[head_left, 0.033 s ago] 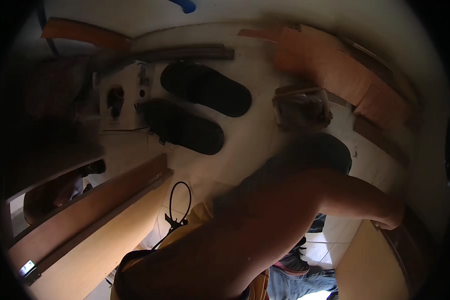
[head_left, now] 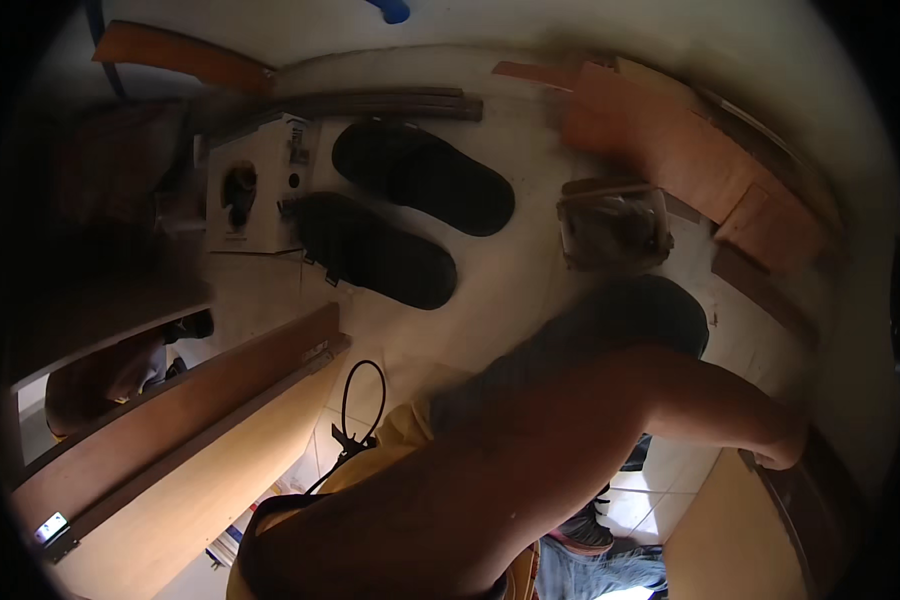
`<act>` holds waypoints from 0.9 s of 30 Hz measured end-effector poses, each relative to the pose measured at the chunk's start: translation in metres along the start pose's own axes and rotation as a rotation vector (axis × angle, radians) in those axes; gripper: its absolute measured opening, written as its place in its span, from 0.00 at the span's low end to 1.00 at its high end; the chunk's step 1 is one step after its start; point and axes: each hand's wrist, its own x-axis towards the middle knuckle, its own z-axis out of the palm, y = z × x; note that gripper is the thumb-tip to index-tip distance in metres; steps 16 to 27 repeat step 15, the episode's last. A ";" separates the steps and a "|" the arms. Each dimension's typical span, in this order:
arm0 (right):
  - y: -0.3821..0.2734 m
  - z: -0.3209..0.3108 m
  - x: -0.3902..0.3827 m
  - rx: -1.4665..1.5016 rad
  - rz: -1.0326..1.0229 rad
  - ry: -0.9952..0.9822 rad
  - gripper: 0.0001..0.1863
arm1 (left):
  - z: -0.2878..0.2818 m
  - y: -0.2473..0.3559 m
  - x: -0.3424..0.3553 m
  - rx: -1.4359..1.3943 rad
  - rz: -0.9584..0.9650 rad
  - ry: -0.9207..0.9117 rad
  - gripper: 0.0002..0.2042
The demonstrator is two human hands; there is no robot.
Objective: The person uses a screwdriver to tighten screws on the hinge of a cabinet door while sitting on the floor.
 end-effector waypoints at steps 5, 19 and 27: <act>0.021 0.054 -0.012 0.018 0.024 -0.084 0.30 | 0.010 -0.009 0.020 0.107 0.109 -0.288 0.29; -0.089 -0.110 0.013 0.063 0.003 0.195 0.32 | 0.085 -0.072 -0.011 -0.126 0.146 0.266 0.05; -0.089 -0.110 0.013 0.063 0.003 0.195 0.32 | 0.085 -0.072 -0.011 -0.126 0.146 0.266 0.05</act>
